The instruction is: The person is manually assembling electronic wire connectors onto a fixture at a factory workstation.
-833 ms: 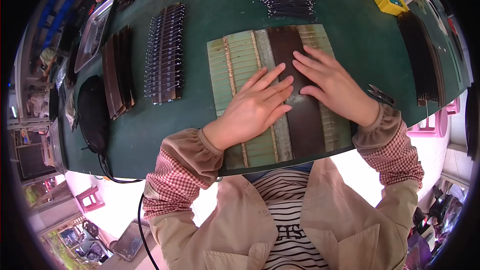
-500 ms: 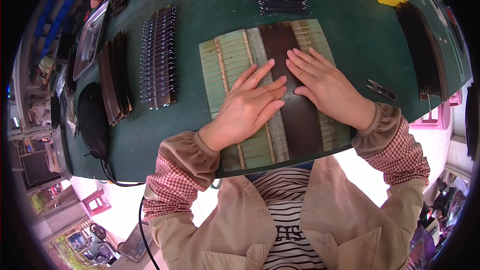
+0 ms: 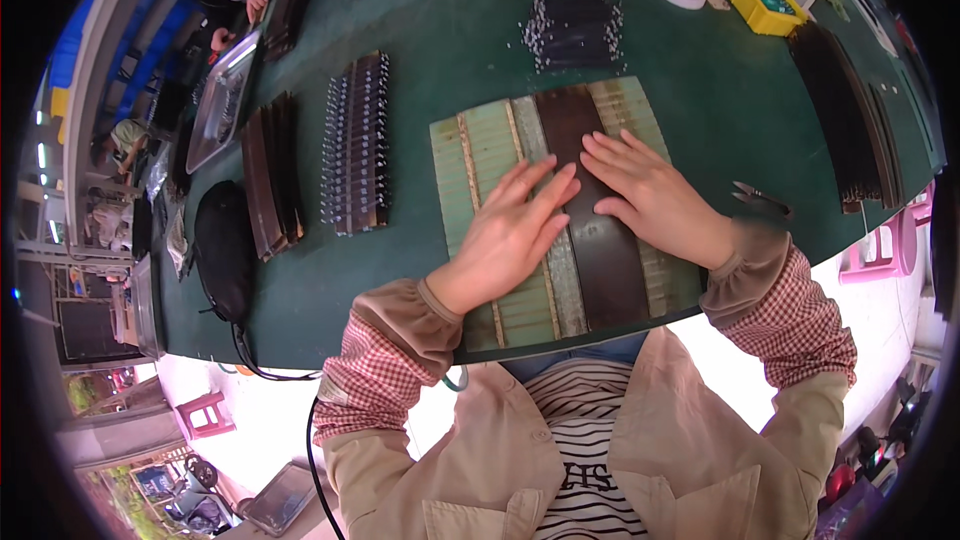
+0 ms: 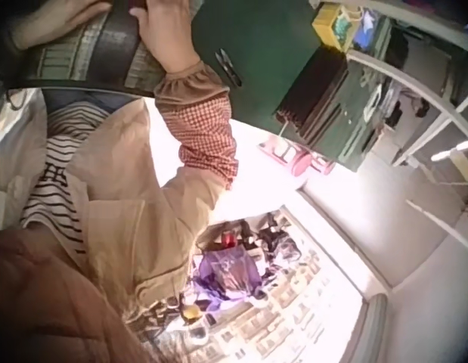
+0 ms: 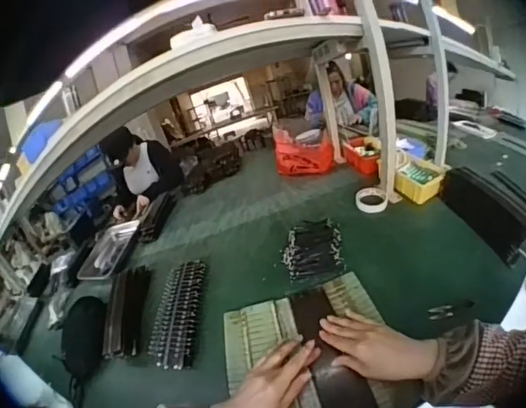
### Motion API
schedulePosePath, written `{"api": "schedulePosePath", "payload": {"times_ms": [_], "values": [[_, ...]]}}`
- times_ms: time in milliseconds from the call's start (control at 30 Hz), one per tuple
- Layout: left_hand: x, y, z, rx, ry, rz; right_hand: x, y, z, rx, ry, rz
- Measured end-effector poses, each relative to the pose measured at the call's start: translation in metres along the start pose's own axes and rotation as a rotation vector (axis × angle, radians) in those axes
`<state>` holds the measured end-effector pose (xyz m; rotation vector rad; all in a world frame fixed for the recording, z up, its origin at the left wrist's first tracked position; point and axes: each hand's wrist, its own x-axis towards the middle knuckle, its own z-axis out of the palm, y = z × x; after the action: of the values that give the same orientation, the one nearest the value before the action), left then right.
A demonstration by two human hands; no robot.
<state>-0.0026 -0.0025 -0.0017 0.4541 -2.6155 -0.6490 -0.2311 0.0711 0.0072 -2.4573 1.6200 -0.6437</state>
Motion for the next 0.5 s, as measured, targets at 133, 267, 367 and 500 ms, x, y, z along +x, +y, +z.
{"api": "schedulePosePath", "payload": {"times_ms": [133, 267, 367, 500], "values": [[-0.005, 0.0, 0.001, 0.023, 0.043, 0.0, -0.023, 0.009, -0.029, 0.034, 0.161, 0.106], [-0.009, 0.003, 0.002, -0.013, 0.1, -0.01, -0.094, 0.03, -0.071, -0.018, 0.235, 0.409], [-0.006, 0.001, 0.004, -0.035, 0.139, 0.01, -0.131, 0.044, -0.077, 0.038, 0.138, 0.519], [-0.009, 0.002, 0.003, -0.035, 0.174, 0.033, -0.11, 0.08, -0.082, -0.099, 0.12, 0.495]]}}
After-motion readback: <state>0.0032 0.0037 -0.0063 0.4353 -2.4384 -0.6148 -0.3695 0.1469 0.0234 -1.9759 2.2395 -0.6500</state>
